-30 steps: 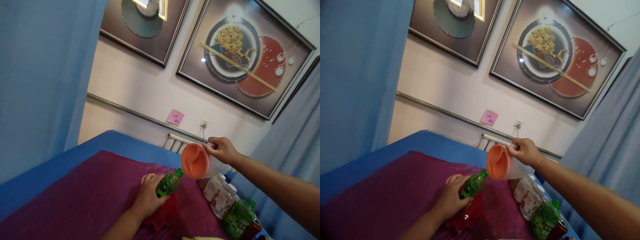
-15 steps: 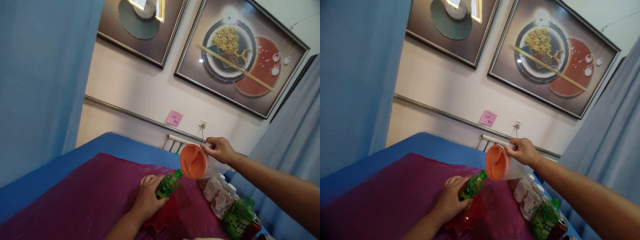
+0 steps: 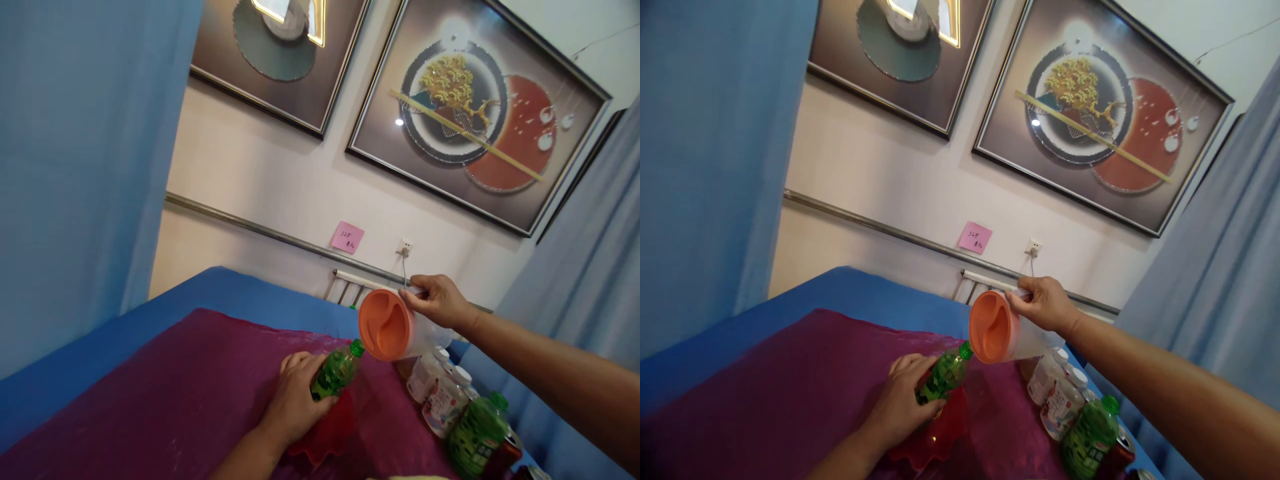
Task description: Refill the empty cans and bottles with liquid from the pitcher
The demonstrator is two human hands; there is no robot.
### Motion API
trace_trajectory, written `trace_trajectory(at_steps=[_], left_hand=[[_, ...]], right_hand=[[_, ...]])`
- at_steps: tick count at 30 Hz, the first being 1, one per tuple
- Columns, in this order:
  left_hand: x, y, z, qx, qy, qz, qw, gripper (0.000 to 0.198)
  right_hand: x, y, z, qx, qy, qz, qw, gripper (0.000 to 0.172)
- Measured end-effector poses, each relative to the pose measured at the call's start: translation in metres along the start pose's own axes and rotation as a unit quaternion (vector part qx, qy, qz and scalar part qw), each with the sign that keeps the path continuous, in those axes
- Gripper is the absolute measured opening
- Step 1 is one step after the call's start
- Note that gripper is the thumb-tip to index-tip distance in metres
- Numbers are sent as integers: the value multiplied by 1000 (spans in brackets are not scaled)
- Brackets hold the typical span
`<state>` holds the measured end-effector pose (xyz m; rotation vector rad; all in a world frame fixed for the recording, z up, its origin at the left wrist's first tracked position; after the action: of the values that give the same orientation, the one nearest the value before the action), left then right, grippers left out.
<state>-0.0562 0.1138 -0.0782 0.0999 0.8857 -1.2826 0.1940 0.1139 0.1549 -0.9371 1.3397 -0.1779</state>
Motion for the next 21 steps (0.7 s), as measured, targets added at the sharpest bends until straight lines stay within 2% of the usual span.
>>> trace_trajectory(at_steps=[21], left_hand=[[0, -2, 2, -4, 0, -7, 1000, 62]], right_hand=[[0, -1, -1, 3, -10, 5, 1000, 48]])
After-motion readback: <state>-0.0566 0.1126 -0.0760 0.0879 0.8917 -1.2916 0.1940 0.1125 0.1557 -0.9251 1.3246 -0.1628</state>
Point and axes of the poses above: each hand's wrist, its own x-axis away from the middle knuckle, its own y-axis out of the palm, z = x × y, the point moved 3 cm from there along -x, towards the middle knuckle, and after that the axes turned 15 degrees about z, right-handed, at the moved point
